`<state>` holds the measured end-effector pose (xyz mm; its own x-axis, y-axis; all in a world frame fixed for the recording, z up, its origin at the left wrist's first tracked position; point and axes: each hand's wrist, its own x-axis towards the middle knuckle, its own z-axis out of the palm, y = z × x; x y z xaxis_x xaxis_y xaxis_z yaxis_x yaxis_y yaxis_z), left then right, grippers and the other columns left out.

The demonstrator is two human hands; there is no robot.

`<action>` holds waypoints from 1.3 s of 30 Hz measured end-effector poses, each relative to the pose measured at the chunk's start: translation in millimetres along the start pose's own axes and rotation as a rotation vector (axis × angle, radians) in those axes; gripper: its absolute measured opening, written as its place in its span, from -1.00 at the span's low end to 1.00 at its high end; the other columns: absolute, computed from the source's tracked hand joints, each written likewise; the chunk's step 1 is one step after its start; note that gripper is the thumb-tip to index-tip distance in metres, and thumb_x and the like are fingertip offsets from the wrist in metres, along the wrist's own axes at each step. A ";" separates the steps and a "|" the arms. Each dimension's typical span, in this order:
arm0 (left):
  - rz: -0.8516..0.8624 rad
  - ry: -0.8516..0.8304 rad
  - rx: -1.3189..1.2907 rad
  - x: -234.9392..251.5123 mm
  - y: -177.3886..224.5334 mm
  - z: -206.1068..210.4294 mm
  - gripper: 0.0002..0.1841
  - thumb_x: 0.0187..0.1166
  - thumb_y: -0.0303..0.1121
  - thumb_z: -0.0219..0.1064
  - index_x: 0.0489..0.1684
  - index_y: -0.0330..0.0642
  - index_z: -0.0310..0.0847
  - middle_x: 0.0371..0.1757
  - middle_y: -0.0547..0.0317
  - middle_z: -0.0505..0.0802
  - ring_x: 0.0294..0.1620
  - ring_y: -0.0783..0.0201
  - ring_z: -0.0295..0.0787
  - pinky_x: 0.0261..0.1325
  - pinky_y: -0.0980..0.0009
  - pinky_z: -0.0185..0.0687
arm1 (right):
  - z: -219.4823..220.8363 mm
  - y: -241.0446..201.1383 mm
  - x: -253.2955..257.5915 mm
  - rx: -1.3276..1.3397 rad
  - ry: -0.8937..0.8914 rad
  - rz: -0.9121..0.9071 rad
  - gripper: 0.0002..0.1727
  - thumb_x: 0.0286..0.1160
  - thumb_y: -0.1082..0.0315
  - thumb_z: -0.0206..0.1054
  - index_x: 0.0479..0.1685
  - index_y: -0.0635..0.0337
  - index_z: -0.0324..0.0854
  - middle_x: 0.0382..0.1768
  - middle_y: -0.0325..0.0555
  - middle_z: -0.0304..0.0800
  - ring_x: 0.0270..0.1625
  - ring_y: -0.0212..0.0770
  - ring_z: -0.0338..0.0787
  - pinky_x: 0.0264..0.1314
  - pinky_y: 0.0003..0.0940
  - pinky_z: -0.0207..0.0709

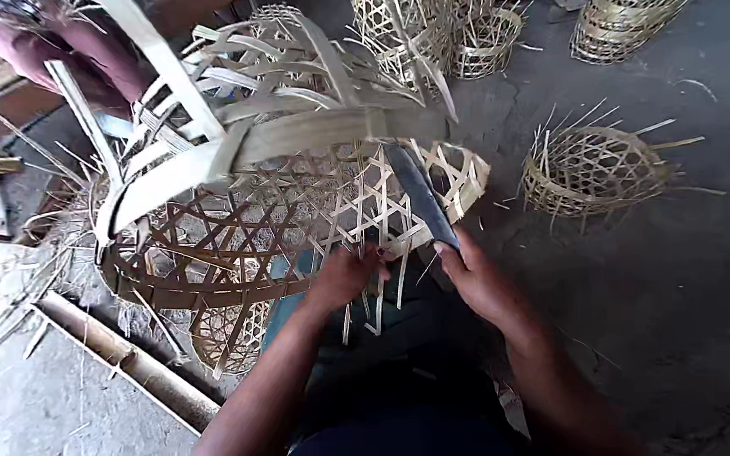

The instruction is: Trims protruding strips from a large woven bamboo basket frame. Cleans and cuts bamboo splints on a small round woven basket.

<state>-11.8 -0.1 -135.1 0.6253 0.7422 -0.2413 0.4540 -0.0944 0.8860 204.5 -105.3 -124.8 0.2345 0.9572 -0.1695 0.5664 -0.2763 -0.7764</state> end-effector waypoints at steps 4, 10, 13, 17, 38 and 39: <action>-0.104 -0.103 -0.051 2.4 12.9 -1.8 -0.66 0.87 -0.27 0.04 0.09 -0.25 0.75 0.01 0.21 0.95 0.04 0.45 0.87 0.15 0.33 0.72 | -1.4 -14.3 -5.6 -0.126 0.044 -0.019 -0.51 0.88 0.07 0.01 0.59 0.13 0.42 -0.34 0.06 0.71 -0.29 0.02 0.76 -0.12 0.10 0.64; -0.235 -0.160 -0.602 2.8 -1.1 24.8 -0.63 0.89 -0.24 -0.02 0.22 -0.23 0.70 -0.12 0.16 0.95 -0.50 0.52 0.72 -0.58 0.63 0.41 | 3.8 -16.7 -12.3 -0.166 0.073 -0.047 -0.51 0.88 0.09 0.01 0.62 0.11 0.42 -0.29 0.12 0.76 -0.23 0.08 0.80 -0.07 0.15 0.65; -0.110 -0.145 -0.839 11.3 -21.4 41.1 -0.78 0.82 -0.36 0.07 -0.11 -0.18 0.65 -0.47 0.33 0.67 -0.55 0.52 0.54 -0.51 0.64 0.43 | 8.8 -14.0 -10.4 -0.191 0.120 -0.071 -0.51 0.87 0.10 0.03 0.63 0.12 0.43 -0.30 0.15 0.78 -0.24 0.14 0.80 -0.10 0.19 0.64; -0.063 -0.184 -0.869 12.7 -32.8 41.2 -0.79 0.80 -0.40 0.07 -0.15 -0.14 0.65 -0.49 0.35 0.66 -0.53 0.53 0.56 -0.49 0.66 0.46 | 14.9 -4.8 -6.8 -0.175 0.158 -0.107 -0.51 0.86 0.12 0.05 0.57 0.21 0.46 -0.36 0.17 0.76 -0.30 0.14 0.79 -0.16 0.18 0.64; 0.007 -0.271 -0.648 9.0 -36.5 41.4 -0.77 0.77 -0.38 0.11 -0.22 -0.17 0.69 -0.47 0.36 0.72 -0.47 0.53 0.59 -0.34 0.60 0.51 | 46.3 10.0 29.8 -0.016 -0.231 -0.013 -0.56 0.89 0.16 0.01 0.44 0.36 0.35 -0.31 0.05 0.69 -0.28 -0.07 0.74 -0.09 -0.06 0.66; 0.036 -0.242 -0.687 6.5 -33.6 39.0 -0.77 0.77 -0.37 0.11 -0.18 -0.17 0.72 -0.50 0.36 0.71 -0.49 0.53 0.59 -0.37 0.61 0.51 | 47.8 15.4 30.5 0.068 -0.216 -0.022 -0.56 0.88 0.14 0.01 0.45 0.30 0.36 -0.36 0.00 0.63 -0.39 -0.13 0.67 -0.20 -0.11 0.63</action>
<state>1.8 -17.9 -181.9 0.7909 0.5718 -0.2181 -0.0204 0.3808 0.9244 182.6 -76.2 -170.9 0.0439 0.9612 -0.2723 0.5134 -0.2556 -0.8192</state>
